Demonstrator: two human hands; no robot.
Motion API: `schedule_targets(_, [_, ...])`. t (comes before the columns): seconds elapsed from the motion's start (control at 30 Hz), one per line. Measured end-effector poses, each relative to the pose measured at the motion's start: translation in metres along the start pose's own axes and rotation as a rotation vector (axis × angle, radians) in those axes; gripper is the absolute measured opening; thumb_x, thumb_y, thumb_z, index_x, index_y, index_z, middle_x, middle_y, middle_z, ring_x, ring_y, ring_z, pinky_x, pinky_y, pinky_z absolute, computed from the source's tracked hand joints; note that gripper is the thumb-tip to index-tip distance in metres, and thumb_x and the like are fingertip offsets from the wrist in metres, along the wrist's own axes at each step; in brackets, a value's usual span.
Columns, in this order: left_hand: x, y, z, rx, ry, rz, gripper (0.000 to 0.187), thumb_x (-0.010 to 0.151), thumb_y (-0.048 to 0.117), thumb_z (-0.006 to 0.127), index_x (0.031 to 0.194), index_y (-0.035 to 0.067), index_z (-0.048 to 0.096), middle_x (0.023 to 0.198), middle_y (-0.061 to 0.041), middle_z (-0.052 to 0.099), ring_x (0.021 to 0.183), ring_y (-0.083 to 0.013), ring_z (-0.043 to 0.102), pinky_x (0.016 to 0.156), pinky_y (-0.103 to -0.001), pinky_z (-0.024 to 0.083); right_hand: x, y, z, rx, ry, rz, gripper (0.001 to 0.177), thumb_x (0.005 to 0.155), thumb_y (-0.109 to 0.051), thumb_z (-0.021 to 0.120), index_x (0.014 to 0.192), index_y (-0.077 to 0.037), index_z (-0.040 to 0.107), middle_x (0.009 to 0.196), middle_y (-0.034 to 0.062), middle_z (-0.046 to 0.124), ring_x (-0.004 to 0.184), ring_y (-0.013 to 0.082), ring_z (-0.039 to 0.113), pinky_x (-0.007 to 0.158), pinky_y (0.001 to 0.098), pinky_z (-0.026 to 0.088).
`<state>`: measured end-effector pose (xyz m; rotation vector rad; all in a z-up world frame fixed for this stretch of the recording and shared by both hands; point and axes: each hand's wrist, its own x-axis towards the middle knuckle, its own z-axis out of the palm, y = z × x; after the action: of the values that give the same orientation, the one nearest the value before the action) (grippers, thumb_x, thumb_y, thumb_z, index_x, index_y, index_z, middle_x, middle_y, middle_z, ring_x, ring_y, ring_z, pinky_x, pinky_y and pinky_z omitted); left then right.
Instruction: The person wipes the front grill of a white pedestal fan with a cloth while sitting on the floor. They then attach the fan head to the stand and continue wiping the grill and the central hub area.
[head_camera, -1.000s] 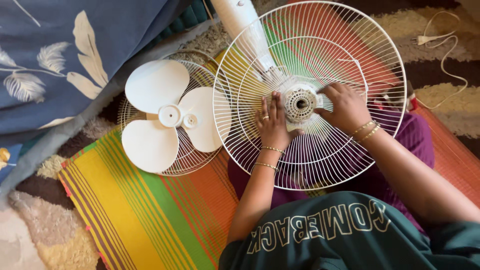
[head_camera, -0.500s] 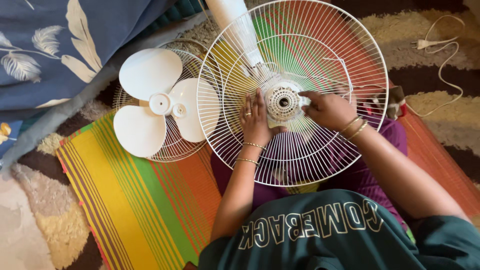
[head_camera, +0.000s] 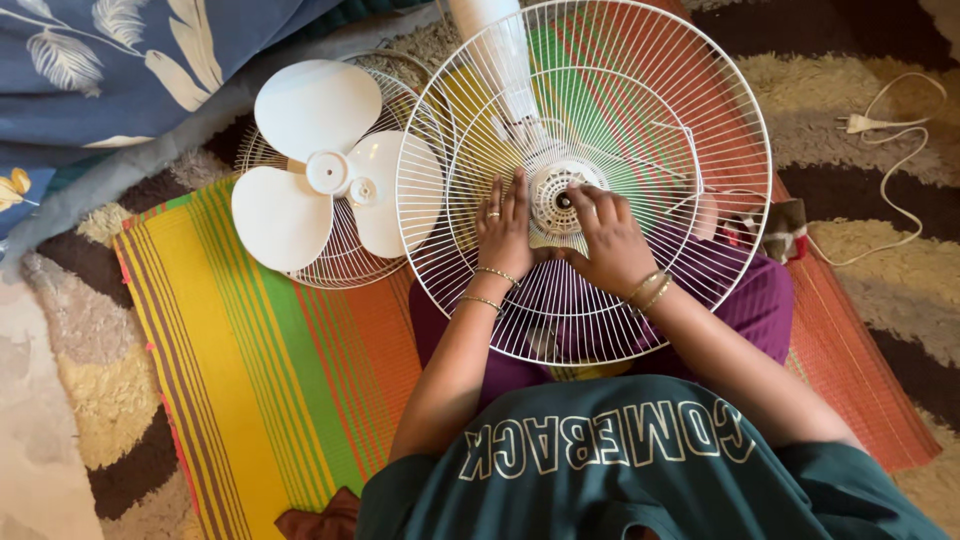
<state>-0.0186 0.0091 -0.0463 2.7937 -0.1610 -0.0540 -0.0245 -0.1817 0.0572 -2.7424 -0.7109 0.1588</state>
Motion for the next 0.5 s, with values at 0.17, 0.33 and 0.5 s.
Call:
schedule_targets(0.17, [0.001,-0.001,0.000,-0.015,-0.027,0.027,0.164,0.044,0.088,0.072,0.157,0.010,-0.017,0.171,-0.013,-0.001,0.155,-0.0368,-0.006,0.121,-0.062,0.002,0.002,0.023,-0.015,0.666,-0.135,0.485,0.077,0.092,-0.030,0.054,0.163,-0.014,0.030,0.143,0.0102,0.065,0.123,0.0288,0.065,0.103,0.0464,0.056])
schedule_targets(0.33, [0.000,0.004,-0.007,0.002,-0.052,0.007,0.161,0.046,0.089,0.071,0.158,0.011,-0.016,0.171,-0.010,-0.002,0.156,-0.0355,-0.007,0.123,-0.062,0.002,0.020,0.048,0.016,0.229,0.142,-0.009,0.078,0.092,-0.013,0.066,0.161,-0.006,0.030,0.146,0.0159,0.055,0.140,0.0282,0.047,0.122,0.0469,0.038])
schedule_targets(0.5, [0.000,0.000,0.000,-0.001,0.000,0.033,0.158,0.051,0.085,0.072,0.159,0.011,-0.016,0.171,-0.010,-0.002,0.156,-0.0350,-0.006,0.123,-0.061,0.002,0.013,0.032,0.051,0.005,0.182,0.054,0.084,0.081,-0.010,0.066,0.157,-0.002,0.031,0.157,0.0201,0.040,0.140,0.0366,0.039,0.117,0.0530,0.033])
